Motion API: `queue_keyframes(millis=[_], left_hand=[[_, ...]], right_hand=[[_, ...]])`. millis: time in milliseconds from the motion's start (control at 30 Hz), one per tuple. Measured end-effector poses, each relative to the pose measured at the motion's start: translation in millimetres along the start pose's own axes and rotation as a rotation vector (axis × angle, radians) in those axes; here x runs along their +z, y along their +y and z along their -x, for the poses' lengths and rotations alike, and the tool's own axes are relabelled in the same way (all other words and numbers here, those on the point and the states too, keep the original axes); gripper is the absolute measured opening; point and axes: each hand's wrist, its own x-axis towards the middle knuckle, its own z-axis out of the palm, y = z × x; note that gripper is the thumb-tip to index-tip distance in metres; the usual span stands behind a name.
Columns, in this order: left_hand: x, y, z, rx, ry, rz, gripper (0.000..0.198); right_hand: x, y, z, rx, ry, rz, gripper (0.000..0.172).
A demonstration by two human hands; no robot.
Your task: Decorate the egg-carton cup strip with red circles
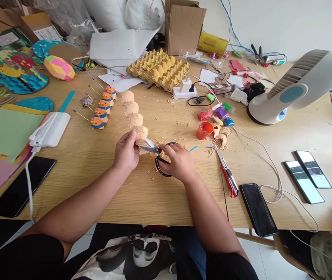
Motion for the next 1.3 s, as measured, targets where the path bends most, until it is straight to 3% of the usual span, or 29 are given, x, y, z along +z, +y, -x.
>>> queue_keyframes(millis=[467,633,733,867,1033,1167,1300], left_hand=[[-1.7,1,0,-0.055,0.027,0.001,0.038],[-2.9,1,-2,-0.058,0.029,0.01,0.039],[-3.7,1,-2,-0.074,0.014,0.006,0.041],[-3.5,3,0,-0.143,-0.091,0.058,0.039],[-2.0,7,3,-0.304,-0.32,0.148,0.03],[-1.0,7,5,-0.328,-0.375,0.13,0.029],[0.3,4,5,-0.219,-0.282,0.121,0.032]], right_hand=[[-3,1,-1,0.041,-0.03,0.227,0.036],[-3,1,1,0.115,-0.019,0.175,0.031],[-3,2,-1,0.238,0.081,0.074,0.025],[-2,7,-3,0.328,0.207,0.0,0.032],[1,10,-3,0.498,0.113,-0.2,0.029],[-3,4,-3,0.349,0.172,-0.274,0.032],[-9,-3,-2,0.142,0.025,-0.225,0.03]])
